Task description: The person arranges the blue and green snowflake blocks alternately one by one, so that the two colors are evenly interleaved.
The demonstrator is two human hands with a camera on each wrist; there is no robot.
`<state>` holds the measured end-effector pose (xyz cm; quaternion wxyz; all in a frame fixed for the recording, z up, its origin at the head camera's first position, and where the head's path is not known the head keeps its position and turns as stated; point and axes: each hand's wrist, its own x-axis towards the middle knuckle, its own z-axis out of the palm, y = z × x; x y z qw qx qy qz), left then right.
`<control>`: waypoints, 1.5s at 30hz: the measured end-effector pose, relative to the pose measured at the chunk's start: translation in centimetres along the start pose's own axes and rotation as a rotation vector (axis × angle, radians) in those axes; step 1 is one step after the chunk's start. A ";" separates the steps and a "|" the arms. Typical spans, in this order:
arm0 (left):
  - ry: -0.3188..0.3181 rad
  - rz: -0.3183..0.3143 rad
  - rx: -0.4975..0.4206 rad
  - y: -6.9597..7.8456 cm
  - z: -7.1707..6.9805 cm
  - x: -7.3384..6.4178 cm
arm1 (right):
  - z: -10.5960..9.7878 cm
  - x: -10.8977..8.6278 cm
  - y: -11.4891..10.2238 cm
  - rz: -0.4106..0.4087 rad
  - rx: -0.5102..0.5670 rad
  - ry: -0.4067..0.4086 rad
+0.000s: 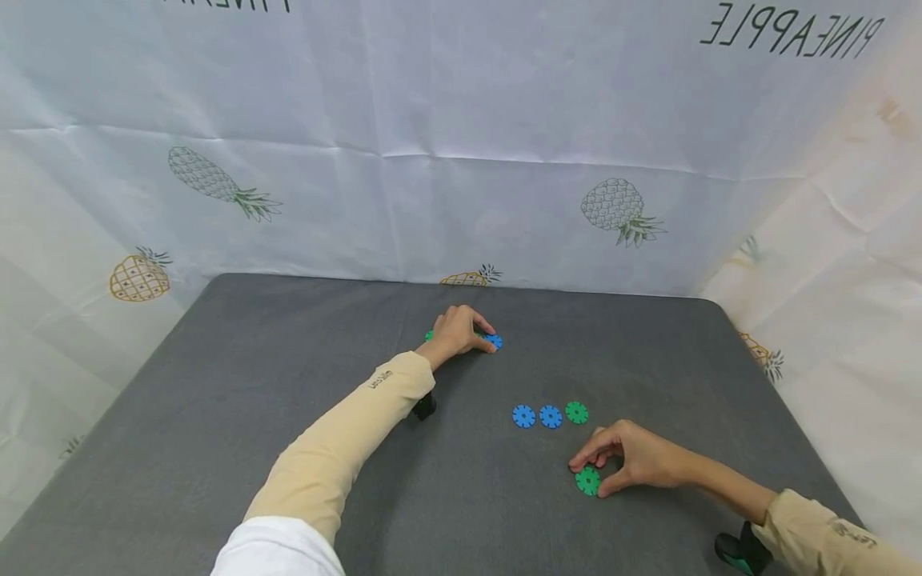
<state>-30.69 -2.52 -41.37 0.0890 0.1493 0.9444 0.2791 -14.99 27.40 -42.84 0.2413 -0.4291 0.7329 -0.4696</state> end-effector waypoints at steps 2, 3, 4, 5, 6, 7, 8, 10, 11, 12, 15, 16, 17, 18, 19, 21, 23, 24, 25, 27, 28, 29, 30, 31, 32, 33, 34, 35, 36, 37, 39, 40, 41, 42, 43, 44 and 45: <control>0.004 0.002 0.001 0.1 0.0 0.0 | 0.1 0.0 0.0 0.000 -0.018 0.018; 0.006 0.002 0.001 0.1 0.0 0.0 | 0.2 0.0 -0.1 0.004 -0.031 0.030; 0.007 0.001 0.003 0.1 0.0 0.0 | 0.3 0.0 -0.1 0.012 -0.041 0.042; 0.008 0.000 0.003 0.2 0.0 0.0 | 0.4 -0.1 -0.2 0.022 -0.048 0.055; 0.008 -0.001 0.005 0.2 0.0 0.0 | 0.5 -0.1 -0.3 0.037 -0.055 0.068; 0.007 -0.003 0.005 0.2 0.0 0.0 | 0.6 -0.1 -0.5 0.051 -0.060 0.080; 0.006 -0.003 0.004 0.2 0.0 0.0 | 0.7 -0.1 -0.6 0.064 -0.064 0.090; 0.005 -0.001 0.005 0.1 0.0 0.0 | 0.8 -0.1 -0.9 0.093 -0.055 0.106; 0.004 0.000 0.005 0.1 0.0 0.0 | 0.9 -0.1 -1.0 0.107 -0.041 0.111; 0.003 0.000 0.006 0.1 0.0 -0.1 | 0.9 -0.1 -1.2 0.122 -0.026 0.115; 0.002 0.001 0.010 0.2 0.0 -0.1 | 1.0 -0.1 -1.4 0.154 0.016 0.123; 0.000 -0.003 0.012 0.1 0.0 -0.2 | 1.0 0.0 -1.5 0.160 0.030 0.126; -0.001 -0.003 0.015 0.1 0.0 -0.2 | 1.0 0.0 -1.4 0.164 0.040 0.129; -0.002 -0.002 0.019 0.1 0.0 -0.2 | 1.0 0.0 -1.4 0.166 0.051 0.136; -0.004 -0.001 0.021 0.1 0.0 -0.2 | 1.0 0.0 -1.4 0.168 0.063 0.144; -0.006 0.002 0.027 0.2 0.0 -0.2 | 1.0 0.0 -1.2 0.166 0.083 0.165; -0.005 0.004 0.031 0.2 0.0 -0.2 | 0.9 0.1 -1.0 0.165 0.093 0.189; -0.005 0.003 0.032 0.2 0.0 -0.2 | 0.8 0.2 -1.0 0.166 0.091 0.202; -0.004 0.001 0.032 0.2 0.0 -0.1 | 0.7 0.3 -0.9 0.168 0.082 0.215; -0.002 -0.007 0.028 0.3 0.0 -0.1 | 0.5 0.5 -0.8 0.171 0.061 0.244; -0.002 -0.010 0.023 0.3 -0.1 -0.1 | 0.4 0.6 -0.8 0.175 0.052 0.259; -0.003 -0.016 0.019 0.4 -0.1 -0.1 | 0.2 0.7 -0.7 0.174 0.041 0.275; -0.004 -0.020 0.016 0.4 -0.1 -0.1 | 0.1 0.8 -0.7 0.175 0.036 0.291; -0.005 -0.023 0.012 0.5 -0.2 -0.1 | -0.1 0.9 -0.6 0.173 0.036 0.304; -0.006 -0.026 0.009 0.5 -0.2 -0.1 | -0.2 1.0 -0.5 0.169 0.036 0.315; -0.008 -0.028 0.006 0.5 -0.2 -0.1 | -0.3 1.0 -0.5 0.168 0.039 0.325; -0.009 -0.031 0.006 0.5 -0.2 0.0 | -0.4 1.1 -0.4 0.166 0.040 0.331; -0.011 -0.034 0.009 0.5 -0.2 0.0 | -0.5 1.2 -0.3 0.163 0.042 0.336; -0.012 -0.036 0.009 0.5 -0.1 0.0 | -0.6 1.3 -0.2 0.162 0.045 0.340; -0.013 -0.038 0.010 0.5 -0.1 0.0 | -0.6 1.3 -0.1 0.158 0.047 0.343; -0.015 -0.039 0.009 0.5 -0.1 0.0 | -0.6 1.5 0.1 0.152 0.039 0.353; -0.016 -0.039 0.008 0.4 -0.1 0.0 | -0.6 1.6 0.2 0.146 0.031 0.358; -0.016 -0.039 0.006 0.4 -0.1 0.0 | -0.6 1.7 0.3 0.141 0.032 0.363; -0.018 -0.039 0.005 0.4 -0.1 0.0 | -0.6 1.8 0.3 0.134 0.032 0.370; -0.019 -0.040 0.003 0.4 -0.1 0.0 | -0.6 1.9 0.4 0.127 0.033 0.378; -0.021 -0.040 0.002 0.4 -0.1 0.0 | -0.6 2.0 0.5 0.121 0.037 0.387; -0.022 -0.041 0.003 0.4 -0.1 0.0 | -0.6 2.1 0.5 0.115 0.046 0.397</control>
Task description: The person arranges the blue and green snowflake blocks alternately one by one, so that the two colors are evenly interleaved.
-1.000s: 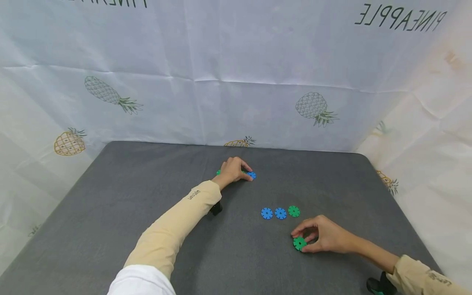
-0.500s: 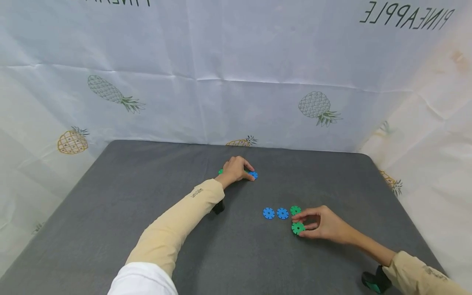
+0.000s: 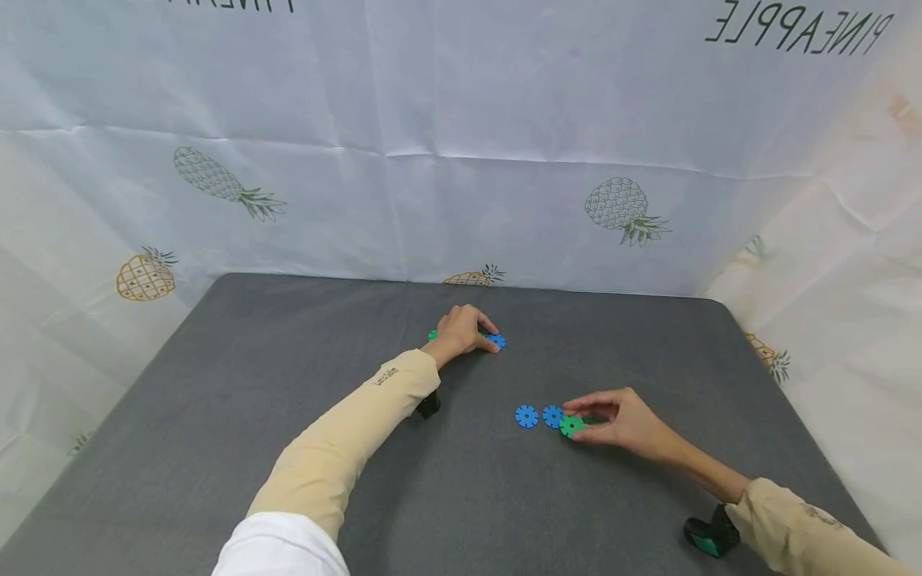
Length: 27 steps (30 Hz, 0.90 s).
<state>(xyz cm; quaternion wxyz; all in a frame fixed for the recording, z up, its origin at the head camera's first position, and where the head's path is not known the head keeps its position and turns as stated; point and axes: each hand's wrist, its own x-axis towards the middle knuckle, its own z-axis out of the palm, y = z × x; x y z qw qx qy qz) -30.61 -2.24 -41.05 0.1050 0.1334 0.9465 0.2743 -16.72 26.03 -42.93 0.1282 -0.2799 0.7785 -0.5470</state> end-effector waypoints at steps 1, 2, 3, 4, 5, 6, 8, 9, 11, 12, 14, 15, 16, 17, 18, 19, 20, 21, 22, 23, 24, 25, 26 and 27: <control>-0.001 -0.002 0.000 0.0 0.0 0.0 | 0.0 0.1 0.1 -0.005 0.011 0.011; -0.002 -0.004 0.001 0.0 0.0 0.0 | 0.0 0.3 0.1 -0.009 0.027 0.021; -0.002 -0.005 0.002 0.0 0.0 0.0 | 0.0 0.5 0.2 -0.017 0.030 0.033; -0.002 -0.007 0.003 0.0 0.0 0.0 | -0.1 0.7 0.2 -0.024 0.035 0.044; -0.002 -0.008 0.004 0.0 -0.1 0.0 | -0.1 0.9 0.3 -0.028 0.038 0.056; -0.001 -0.009 0.005 0.0 -0.1 0.0 | -0.1 1.0 0.3 -0.029 0.043 0.066; 0.000 -0.010 0.008 0.0 0.0 0.0 | -0.2 1.4 0.4 -0.031 0.045 0.083; 0.001 -0.009 0.008 0.0 0.0 0.0 | -0.3 1.6 0.5 -0.025 0.044 0.092; 0.001 -0.008 0.011 0.0 -0.1 0.0 | -0.4 2.0 0.5 -0.005 0.041 0.115; 0.001 -0.008 0.014 0.0 -0.1 0.0 | -0.5 2.3 0.5 0.007 0.038 0.126; 0.001 -0.009 0.017 0.1 0.0 -0.1 | -0.6 2.7 0.6 0.035 0.033 0.151; 0.003 -0.009 0.018 0.1 0.0 -0.1 | -0.7 3.0 0.6 0.053 0.030 0.162; 0.004 -0.009 0.021 0.1 0.0 0.0 | -0.8 3.3 0.7 0.067 0.026 0.172; 0.006 -0.008 0.022 0.1 0.1 0.0 | -0.9 3.6 0.7 0.081 0.024 0.180; 0.009 -0.005 0.021 0.1 0.1 0.0 | -1.0 3.9 0.8 0.090 0.021 0.187; 0.011 -0.002 0.018 0.1 0.1 0.0 | -1.1 4.2 0.9 0.097 0.020 0.193; 0.012 0.002 0.015 0.0 0.1 0.1 | -1.2 4.5 0.9 0.105 0.018 0.199; 0.012 0.006 0.014 0.0 0.1 0.1 | -1.2 4.8 1.0 0.112 0.015 0.207; 0.012 0.008 0.014 0.0 0.1 0.1 | -1.3 5.1 1.1 0.121 0.010 0.213; 0.012 0.010 0.013 0.0 0.1 0.1 | -1.4 5.4 1.2 0.130 0.007 0.220; 0.009 0.012 0.012 0.0 0.1 0.1 | -1.4 5.6 1.4 0.139 0.006 0.226; 0.008 0.013 0.013 -0.1 0.0 0.1 | -1.5 5.9 1.4 0.150 0.005 0.233; 0.007 0.014 0.014 -0.1 0.0 0.1 | -1.5 6.1 1.5 0.162 0.004 0.238; 0.007 0.015 0.016 0.0 0.0 0.0 | -1.6 6.4 1.6 0.171 0.002 0.244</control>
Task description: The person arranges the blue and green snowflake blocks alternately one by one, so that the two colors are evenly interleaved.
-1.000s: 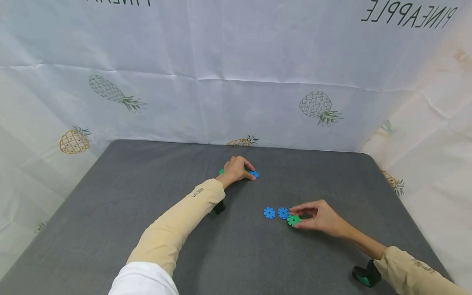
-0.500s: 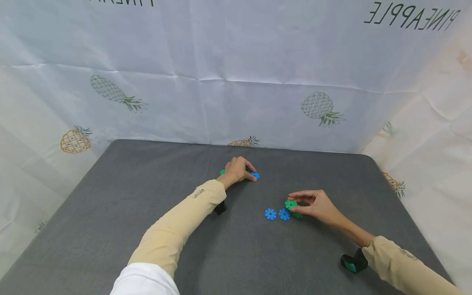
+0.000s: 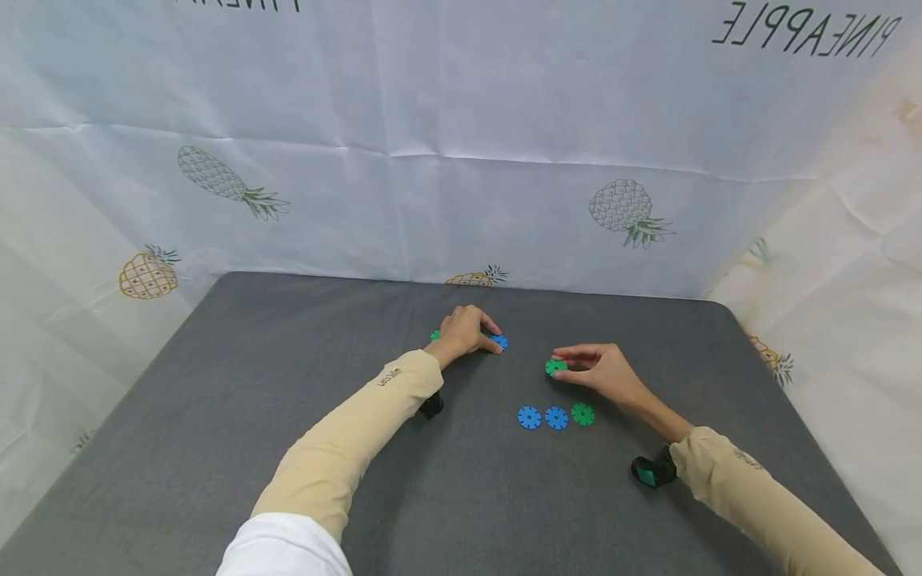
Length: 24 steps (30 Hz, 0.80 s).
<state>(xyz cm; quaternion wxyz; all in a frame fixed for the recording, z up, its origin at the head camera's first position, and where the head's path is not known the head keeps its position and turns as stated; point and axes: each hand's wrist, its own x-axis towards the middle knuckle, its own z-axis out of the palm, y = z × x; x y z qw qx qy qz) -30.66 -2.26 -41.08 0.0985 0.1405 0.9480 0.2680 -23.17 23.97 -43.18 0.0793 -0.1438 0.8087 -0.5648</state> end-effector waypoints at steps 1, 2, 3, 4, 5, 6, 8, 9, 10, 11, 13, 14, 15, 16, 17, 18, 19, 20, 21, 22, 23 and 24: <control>0.000 0.001 0.002 0.0 0.0 0.0 | 0.0 0.3 0.0 0.006 0.000 0.002; -0.001 0.002 0.002 0.0 -0.1 0.0 | 0.0 0.5 0.0 0.008 0.000 0.004; -0.001 0.003 0.002 0.0 -0.1 0.0 | 0.0 0.8 -0.1 0.011 -0.004 0.005; -0.001 0.004 0.002 0.0 -0.1 0.0 | 0.0 1.0 -0.1 0.013 -0.007 0.008; -0.001 0.004 0.002 0.0 -0.1 0.1 | 0.0 1.3 -0.1 0.018 -0.005 0.009; -0.002 0.004 0.003 0.0 -0.1 0.1 | 0.1 1.5 -0.2 0.022 -0.005 0.013; -0.003 0.002 0.002 0.0 -0.1 0.1 | 0.2 2.0 -0.2 0.030 -0.003 0.021; -0.002 0.000 0.005 0.0 -0.1 0.1 | 0.3 2.3 -0.2 0.034 -0.001 0.023; -0.002 -0.003 0.007 0.0 -0.1 0.0 | 0.4 2.6 -0.2 0.038 0.005 0.026; -0.001 -0.007 0.009 -0.1 -0.1 0.0 | 0.5 2.9 -0.2 0.039 0.006 0.027; 0.002 -0.014 0.011 -0.1 -0.1 -0.1 | 0.8 3.5 -0.1 0.038 0.005 0.022; 0.004 -0.018 0.012 -0.1 -0.1 -0.2 | 1.0 3.8 -0.1 0.037 0.006 0.016; 0.006 -0.021 0.014 -0.1 -0.1 -0.2 | 1.1 4.1 -0.1 0.036 0.005 0.012; 0.008 -0.024 0.013 -0.1 -0.1 -0.2 | 1.3 4.4 -0.1 0.039 0.006 0.009; 0.009 -0.025 0.013 0.0 -0.1 -0.2 | 1.4 4.6 -0.2 0.043 0.007 0.007; 0.009 -0.026 0.012 0.0 -0.2 -0.3 | 1.5 4.8 -0.2 0.049 0.011 0.005; 0.009 -0.027 0.012 0.1 -0.2 -0.3 | 1.6 5.0 -0.2 0.054 0.012 0.004; 0.006 -0.029 0.013 0.1 -0.2 -0.2 | 1.7 5.2 -0.2 0.058 0.010 0.005; 0.004 -0.030 0.012 0.2 -0.1 -0.2 | 1.8 5.3 -0.2 0.062 0.008 0.007; -0.001 -0.030 0.011 0.2 -0.1 -0.1 | 1.9 5.4 -0.3 0.067 0.008 0.008; -0.005 -0.029 0.010 0.2 -0.1 -0.1 | 1.9 5.5 -0.3 0.067 0.003 0.010; -0.008 -0.028 0.008 0.2 0.0 0.0 | 2.0 5.6 -0.3 0.063 -0.005 0.009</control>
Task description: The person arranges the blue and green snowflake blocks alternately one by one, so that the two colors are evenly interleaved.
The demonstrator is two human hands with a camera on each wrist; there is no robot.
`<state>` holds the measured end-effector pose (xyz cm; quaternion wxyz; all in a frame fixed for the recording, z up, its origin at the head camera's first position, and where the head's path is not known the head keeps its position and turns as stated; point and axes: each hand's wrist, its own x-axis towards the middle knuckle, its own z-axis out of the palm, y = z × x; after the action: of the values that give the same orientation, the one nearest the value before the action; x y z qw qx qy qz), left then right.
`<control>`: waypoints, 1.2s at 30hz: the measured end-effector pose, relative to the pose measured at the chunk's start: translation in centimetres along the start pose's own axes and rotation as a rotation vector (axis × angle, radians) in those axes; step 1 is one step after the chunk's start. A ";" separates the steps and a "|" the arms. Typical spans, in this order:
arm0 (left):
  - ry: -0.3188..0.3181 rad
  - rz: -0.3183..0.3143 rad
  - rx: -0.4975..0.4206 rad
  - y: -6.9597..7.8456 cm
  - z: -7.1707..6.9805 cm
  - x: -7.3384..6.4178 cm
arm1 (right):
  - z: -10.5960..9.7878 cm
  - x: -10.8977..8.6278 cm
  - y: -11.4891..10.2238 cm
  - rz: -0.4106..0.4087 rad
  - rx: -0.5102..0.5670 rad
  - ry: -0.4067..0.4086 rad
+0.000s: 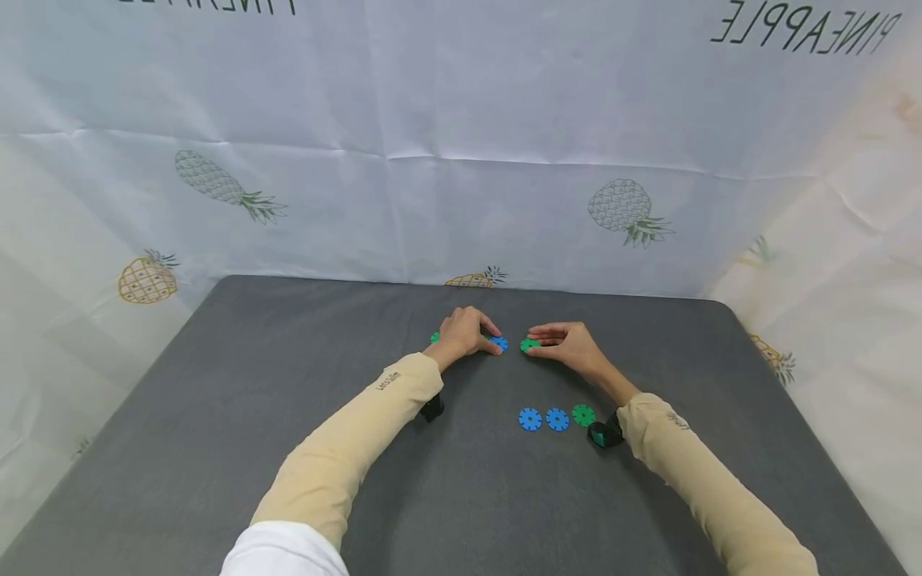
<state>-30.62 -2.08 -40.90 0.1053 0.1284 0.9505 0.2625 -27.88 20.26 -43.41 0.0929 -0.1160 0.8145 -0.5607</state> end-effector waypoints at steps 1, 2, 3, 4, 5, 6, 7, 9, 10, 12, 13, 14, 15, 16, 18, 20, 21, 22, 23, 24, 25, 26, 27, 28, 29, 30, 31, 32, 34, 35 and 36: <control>-0.002 0.001 -0.001 0.0 0.1 0.1 | 0.1 0.1 0.0 -0.006 -0.011 -0.001; -0.004 0.001 -0.004 0.0 0.1 0.1 | 0.2 0.2 -0.1 -0.015 -0.025 -0.002; 0.003 0.012 -0.007 -0.1 0.1 0.1 | 0.3 0.3 -0.1 -0.020 -0.038 0.001; 0.004 0.013 -0.007 -0.1 0.1 0.1 | 0.4 0.4 -0.1 -0.026 -0.054 0.004; 0.005 0.012 -0.009 -0.1 0.1 0.1 | 0.6 0.5 -0.2 -0.035 -0.077 0.008; 0.008 0.013 -0.007 -0.2 0.1 0.2 | 0.7 0.6 -0.2 -0.047 -0.104 0.011; 0.008 0.012 -0.008 -0.2 0.0 0.2 | 0.9 0.7 -0.3 -0.058 -0.139 0.017; 0.010 0.012 -0.007 -0.3 0.0 0.1 | 1.2 0.8 -0.4 -0.076 -0.215 0.033; 0.005 0.004 -0.008 -0.3 0.0 0.1 | 1.4 0.9 -0.5 -0.080 -0.248 0.044; 0.007 0.004 -0.005 -0.2 -0.1 0.0 | 1.6 1.0 -0.8 -0.076 -0.304 0.060; 0.008 0.004 -0.004 -0.2 0.0 0.0 | 1.7 0.9 -0.9 -0.068 -0.321 0.065; 0.008 0.004 0.001 -0.2 0.0 0.0 | 1.7 0.9 -1.0 -0.059 -0.328 0.066; 0.008 0.003 0.003 -0.1 0.0 0.0 | 1.7 0.9 -1.2 -0.047 -0.328 0.067; 0.010 0.004 0.008 -0.1 0.0 0.0 | 1.7 0.9 -1.2 -0.040 -0.321 0.064; 0.011 0.006 0.016 -0.1 0.1 0.1 | 1.5 0.8 -1.3 -0.033 -0.300 0.051; 0.009 0.008 0.021 -0.1 0.1 0.1 | 1.3 0.7 -1.4 -0.033 -0.273 0.046; 0.008 0.009 0.023 -0.1 0.1 0.1 | 1.2 0.6 -1.4 -0.033 -0.262 0.047; 0.008 0.009 0.025 -0.1 0.1 0.2 | 1.0 0.6 -1.4 -0.034 -0.255 0.049; 0.008 0.009 0.024 -0.1 0.1 0.2 | 0.9 0.5 -1.4 -0.033 -0.253 0.049; 0.008 0.007 0.025 -0.1 0.1 0.2 | 0.8 0.5 -1.4 -0.031 -0.255 0.052; 0.009 0.007 0.027 0.0 0.1 0.1 | 0.7 0.4 -1.4 -0.029 -0.261 0.055; 0.010 0.005 0.029 0.0 0.1 0.1 | 0.7 0.4 -1.4 -0.027 -0.270 0.057; 0.011 0.003 0.028 0.0 0.1 0.2 | 0.7 0.4 -1.3 -0.030 -0.282 0.058; 0.011 0.001 0.026 -0.1 0.1 0.2 | 0.7 0.4 -1.3 -0.033 -0.293 0.060; 0.010 0.001 0.025 -0.2 0.2 0.3 | 0.7 0.4 -1.3 -0.036 -0.304 0.062; 0.010 0.001 0.025 -0.2 0.2 0.4 | 0.8 0.5 -1.3 -0.038 -0.312 0.067; 0.008 0.001 0.022 -0.3 0.2 0.4 | 0.9 0.5 -1.2 -0.044 -0.323 0.070; 0.005 0.001 0.020 -0.3 0.3 0.5 | 0.9 0.6 -1.2 -0.052 -0.334 0.074; 0.003 0.003 0.017 -0.3 0.2 0.5 | 1.0 0.7 -1.2 -0.059 -0.349 0.079; 0.003 0.003 0.017 -0.2 0.2 0.4 | 1.1 0.8 -1.3 -0.062 -0.358 0.079; 0.004 0.004 0.017 -0.2 0.1 0.3 | 1.1 0.9 -1.3 -0.065 -0.363 0.079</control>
<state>-30.95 -2.07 -41.16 0.1020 0.1305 0.9527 0.2549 -28.29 18.57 -42.58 0.0203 -0.1350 0.9011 -0.4116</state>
